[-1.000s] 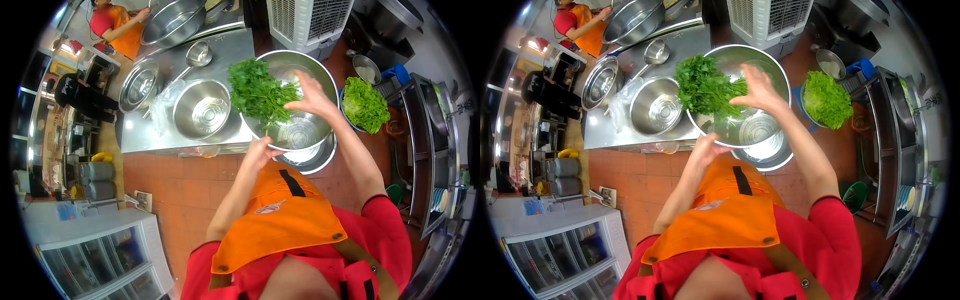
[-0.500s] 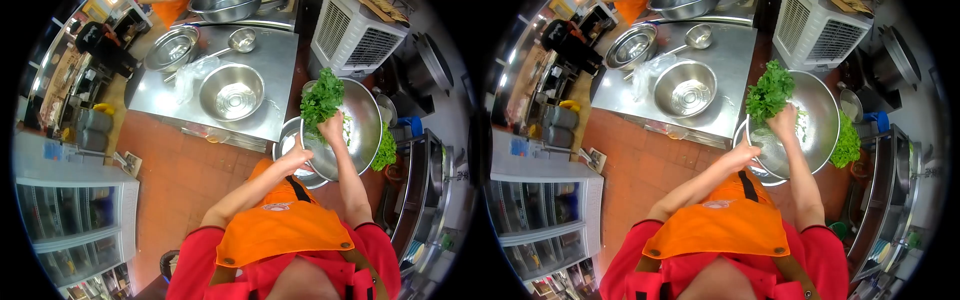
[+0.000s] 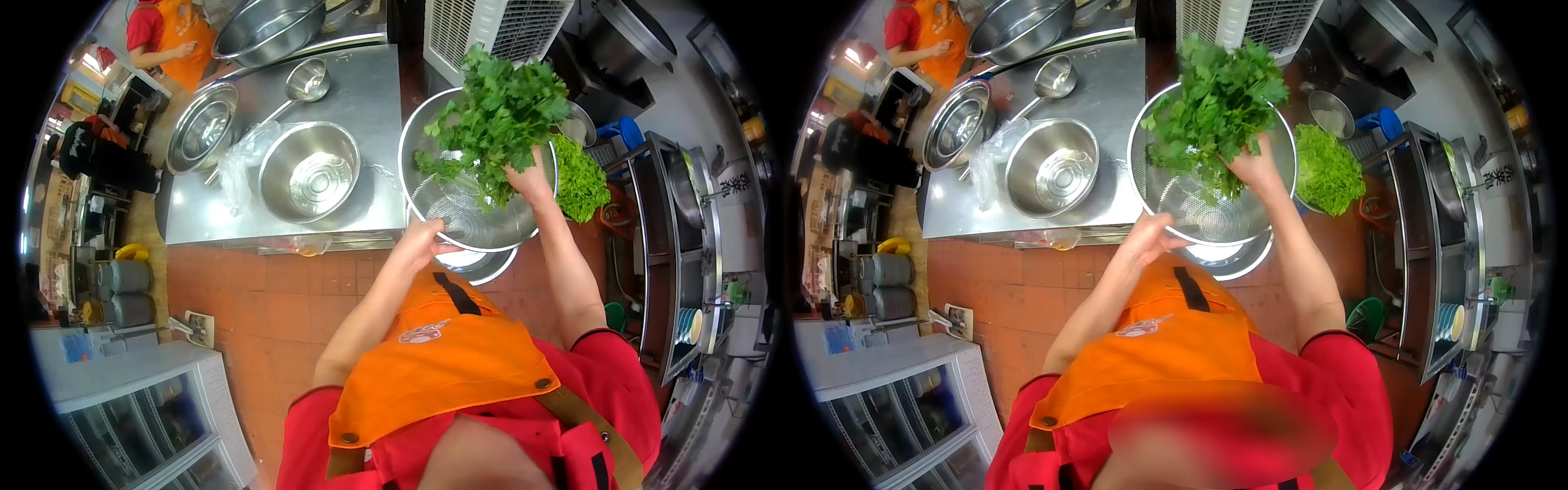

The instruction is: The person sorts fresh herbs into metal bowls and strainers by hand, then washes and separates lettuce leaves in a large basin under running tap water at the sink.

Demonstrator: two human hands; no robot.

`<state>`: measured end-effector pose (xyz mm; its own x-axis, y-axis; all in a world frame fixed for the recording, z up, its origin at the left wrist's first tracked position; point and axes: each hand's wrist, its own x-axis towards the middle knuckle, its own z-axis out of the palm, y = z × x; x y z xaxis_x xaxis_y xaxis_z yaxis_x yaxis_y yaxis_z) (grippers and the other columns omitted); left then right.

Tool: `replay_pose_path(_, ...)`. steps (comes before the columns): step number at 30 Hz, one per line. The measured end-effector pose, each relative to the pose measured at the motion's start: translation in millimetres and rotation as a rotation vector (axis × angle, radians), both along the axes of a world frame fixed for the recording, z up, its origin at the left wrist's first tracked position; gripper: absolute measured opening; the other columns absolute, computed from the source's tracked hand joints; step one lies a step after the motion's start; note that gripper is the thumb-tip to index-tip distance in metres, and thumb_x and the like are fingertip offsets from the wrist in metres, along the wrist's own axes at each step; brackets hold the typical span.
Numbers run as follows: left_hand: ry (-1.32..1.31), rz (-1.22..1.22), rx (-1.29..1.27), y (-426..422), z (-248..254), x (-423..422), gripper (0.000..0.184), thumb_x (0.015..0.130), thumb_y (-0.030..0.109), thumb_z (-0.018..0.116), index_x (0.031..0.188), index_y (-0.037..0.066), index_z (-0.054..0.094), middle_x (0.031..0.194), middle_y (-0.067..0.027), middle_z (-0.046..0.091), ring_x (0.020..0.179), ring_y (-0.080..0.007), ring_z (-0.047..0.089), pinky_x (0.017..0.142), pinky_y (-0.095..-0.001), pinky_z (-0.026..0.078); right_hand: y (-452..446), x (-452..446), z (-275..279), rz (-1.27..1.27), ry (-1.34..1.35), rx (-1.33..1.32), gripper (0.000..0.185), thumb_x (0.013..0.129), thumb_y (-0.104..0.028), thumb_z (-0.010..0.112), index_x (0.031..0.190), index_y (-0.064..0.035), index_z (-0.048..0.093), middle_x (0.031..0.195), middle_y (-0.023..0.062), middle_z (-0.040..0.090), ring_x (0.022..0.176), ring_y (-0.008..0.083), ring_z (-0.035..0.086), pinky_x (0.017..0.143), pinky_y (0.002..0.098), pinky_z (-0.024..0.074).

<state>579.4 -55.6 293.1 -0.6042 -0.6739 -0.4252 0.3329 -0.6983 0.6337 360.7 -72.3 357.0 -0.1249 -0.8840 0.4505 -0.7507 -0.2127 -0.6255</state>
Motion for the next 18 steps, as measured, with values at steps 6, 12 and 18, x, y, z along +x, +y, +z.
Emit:
replay_pose_path(6,0.049,0.023,-0.009,-2,-7,20,0.062,0.082,-0.004,0.042,0.14,-0.001,0.023,0.131,-0.0226,0.043,0.109,-0.0438,0.055,0.086,-0.0606,0.052,-28,-13,-2,0.055,0.123,0.024,0.027,0.076,-0.005,0.059,0.103,-0.0017,0.063,0.104,0.0159,0.063,0.094,0.0355,0.057,0.086,0.0397,0.0455)
replay_pose_path(12,0.049,0.135,-0.001,7,5,45,0.056,0.082,-0.003,0.044,0.136,-0.001,0.03,0.128,-0.0213,0.047,0.108,-0.0379,0.057,0.083,-0.0577,0.054,-59,14,-8,0.201,-0.178,-0.015,0.03,0.077,-0.007,0.065,0.106,0.0006,0.06,0.099,0.0092,0.065,0.088,0.021,0.061,0.082,0.0321,0.0478)
replay_pose_path(18,0.029,0.13,-0.066,7,3,73,0.057,0.08,-0.004,0.045,0.134,0.002,0.03,0.124,-0.0191,0.048,0.102,-0.0329,0.06,0.074,-0.0518,0.059,-66,70,-46,0.186,-0.304,0.342,0.052,0.068,-0.008,0.072,0.118,-0.0049,0.058,0.111,0.0104,0.064,0.102,0.0214,0.06,0.09,0.0331,0.0464)
